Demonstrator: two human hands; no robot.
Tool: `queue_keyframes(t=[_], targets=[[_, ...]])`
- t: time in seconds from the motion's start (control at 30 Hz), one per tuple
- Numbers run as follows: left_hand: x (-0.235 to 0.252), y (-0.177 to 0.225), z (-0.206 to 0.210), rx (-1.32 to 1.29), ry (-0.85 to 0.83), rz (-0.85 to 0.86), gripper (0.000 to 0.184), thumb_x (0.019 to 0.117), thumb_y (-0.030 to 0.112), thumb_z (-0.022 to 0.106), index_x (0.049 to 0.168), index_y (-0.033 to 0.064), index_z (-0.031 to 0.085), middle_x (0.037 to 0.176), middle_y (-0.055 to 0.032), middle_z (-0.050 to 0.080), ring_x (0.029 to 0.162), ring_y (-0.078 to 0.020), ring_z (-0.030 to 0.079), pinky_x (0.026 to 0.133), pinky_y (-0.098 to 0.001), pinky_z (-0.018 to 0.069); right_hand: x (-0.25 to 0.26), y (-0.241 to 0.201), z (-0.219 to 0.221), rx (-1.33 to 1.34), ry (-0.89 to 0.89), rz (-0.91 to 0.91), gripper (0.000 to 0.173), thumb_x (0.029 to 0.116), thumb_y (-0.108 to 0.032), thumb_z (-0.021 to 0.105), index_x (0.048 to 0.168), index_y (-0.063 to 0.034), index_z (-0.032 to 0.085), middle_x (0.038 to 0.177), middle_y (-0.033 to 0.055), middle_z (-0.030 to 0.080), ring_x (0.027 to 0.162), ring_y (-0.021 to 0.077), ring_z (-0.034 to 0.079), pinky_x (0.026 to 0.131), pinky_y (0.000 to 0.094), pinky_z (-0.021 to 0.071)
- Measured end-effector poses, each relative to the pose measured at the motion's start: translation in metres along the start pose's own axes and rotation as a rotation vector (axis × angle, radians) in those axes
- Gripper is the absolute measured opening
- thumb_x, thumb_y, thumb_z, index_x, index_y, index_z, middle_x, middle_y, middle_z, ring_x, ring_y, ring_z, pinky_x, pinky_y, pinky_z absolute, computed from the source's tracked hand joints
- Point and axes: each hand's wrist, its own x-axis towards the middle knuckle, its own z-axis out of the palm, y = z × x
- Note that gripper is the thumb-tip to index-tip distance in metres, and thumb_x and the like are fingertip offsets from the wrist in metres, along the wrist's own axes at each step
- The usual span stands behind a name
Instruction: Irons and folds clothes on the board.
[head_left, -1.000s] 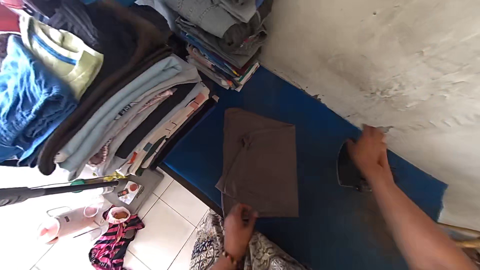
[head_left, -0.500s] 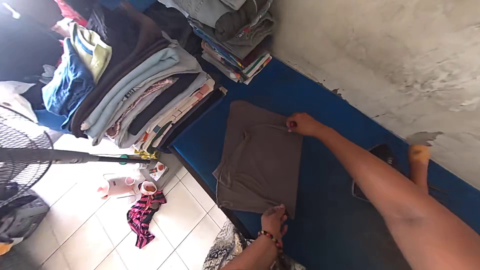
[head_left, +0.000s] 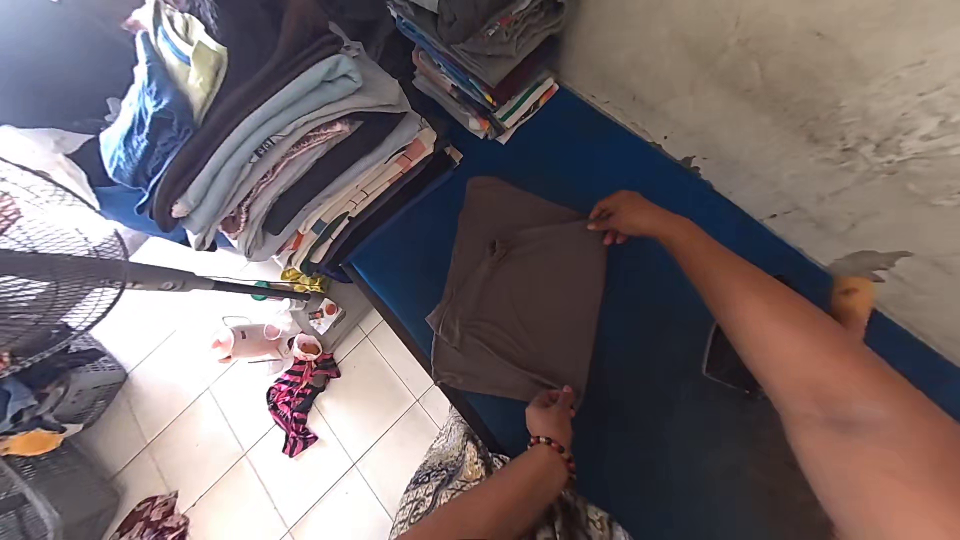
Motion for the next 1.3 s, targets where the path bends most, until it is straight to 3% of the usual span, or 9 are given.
queue_keyframes(t=[0.4, 0.57, 0.7, 0.8, 0.9, 1.0, 1.13, 1.23, 1.3], targets=[[-0.016, -0.023, 0.004, 0.117, -0.194, 0.102, 0.016, 0.1033, 0.012, 0.061, 0.100, -0.0031, 0.062, 0.087, -0.0093, 0.064, 0.075, -0.0144, 0.061, 0.067, -0.0301, 0.0503, 0.003, 0.016, -0.011, -0.065, 0.100, 0.155, 0.021, 0.1034, -0.014, 0.063, 0.117, 0.0024, 0.066, 0.096, 0.0204, 0.069, 0.071, 0.0251, 0.068, 0.070, 0.0422, 0.0589], [-0.011, -0.021, -0.005, 0.288, -0.311, 0.109, 0.034, 0.1028, 0.018, 0.063, 0.128, -0.0043, 0.063, 0.129, -0.0241, 0.061, 0.113, -0.0323, 0.061, 0.093, -0.0480, 0.0520, -0.003, 0.014, 0.020, -0.239, 0.253, 0.145, 0.028, 0.0973, -0.007, 0.068, 0.121, 0.0085, 0.064, 0.120, 0.0343, 0.063, 0.108, 0.0516, 0.065, 0.091, 0.0672, 0.0508], [-0.034, 0.001, -0.030, 0.434, -0.426, 0.164, 0.056, 0.1008, 0.024, 0.066, 0.145, -0.0044, 0.049, 0.151, -0.0331, 0.039, 0.129, -0.0432, 0.052, 0.101, -0.0529, 0.0497, -0.042, -0.022, 0.077, -0.186, 0.650, -0.109, 0.034, 0.0926, 0.009, 0.063, 0.127, 0.0109, 0.061, 0.133, 0.0354, 0.055, 0.122, 0.0552, 0.056, 0.098, 0.0660, 0.0488], [-0.031, 0.029, -0.039, 0.618, -0.436, 0.533, 0.036, 0.1030, 0.014, 0.059, 0.133, -0.0065, 0.060, 0.132, -0.0287, 0.059, 0.114, -0.0324, 0.065, 0.100, -0.0432, 0.0530, -0.072, -0.031, 0.150, -0.053, 0.764, -0.157, 0.038, 0.0955, 0.007, 0.056, 0.133, 0.0106, 0.057, 0.144, 0.0318, 0.052, 0.131, 0.0510, 0.052, 0.106, 0.0646, 0.0435], [0.002, 0.082, -0.033, 0.911, -0.212, 1.154, 0.026, 0.1034, 0.007, 0.050, 0.114, -0.0039, 0.072, 0.114, -0.0208, 0.072, 0.110, -0.0340, 0.068, 0.099, -0.0498, 0.0518, -0.097, -0.026, 0.212, 0.007, 0.934, -0.091, 0.043, 0.1012, -0.005, 0.050, 0.141, 0.0094, 0.052, 0.156, 0.0291, 0.042, 0.147, 0.0481, 0.038, 0.116, 0.0687, 0.0283], [0.056, 0.132, -0.020, 1.214, -0.195, 1.497, 0.030, 0.1041, 0.008, 0.050, 0.125, 0.0020, 0.071, 0.134, -0.0170, 0.067, 0.130, -0.0374, 0.059, 0.107, -0.0536, 0.0461, -0.128, -0.008, 0.264, -0.153, 0.969, -0.085, 0.054, 0.1043, -0.028, 0.045, 0.145, 0.0081, 0.052, 0.153, 0.0285, 0.048, 0.144, 0.0490, 0.043, 0.114, 0.0755, 0.0245], [0.127, 0.165, -0.022, 1.610, -0.290, 1.428, 0.054, 0.1098, 0.039, 0.042, 0.159, 0.0162, 0.039, 0.168, -0.0027, 0.031, 0.157, -0.0264, 0.024, 0.126, -0.0529, 0.0163, -0.154, 0.023, 0.296, -0.327, 0.784, 0.024, 0.084, 0.1029, -0.065, 0.025, 0.157, -0.0030, 0.041, 0.161, 0.0157, 0.043, 0.149, 0.0384, 0.039, 0.114, 0.0762, 0.0194], [0.131, 0.162, -0.027, 1.625, -0.266, 1.455, 0.058, 0.1102, 0.038, 0.039, 0.161, 0.0113, 0.034, 0.169, -0.0057, 0.027, 0.157, -0.0289, 0.024, 0.125, -0.0572, 0.0130, -0.153, 0.003, 0.281, -0.237, 0.841, 0.077, 0.080, 0.1035, -0.061, 0.030, 0.151, -0.0003, 0.049, 0.157, 0.0175, 0.048, 0.147, 0.0435, 0.041, 0.112, 0.0790, 0.0186], [0.124, 0.155, -0.031, 1.599, -0.292, 1.528, 0.056, 0.1090, 0.033, 0.043, 0.158, 0.0057, 0.039, 0.166, -0.0106, 0.034, 0.153, -0.0326, 0.032, 0.123, -0.0604, 0.0178, -0.140, -0.020, 0.254, -0.187, 0.927, 0.058, 0.060, 0.1069, -0.041, 0.035, 0.141, 0.0021, 0.059, 0.151, 0.0208, 0.054, 0.142, 0.0473, 0.047, 0.111, 0.0766, 0.0258]])
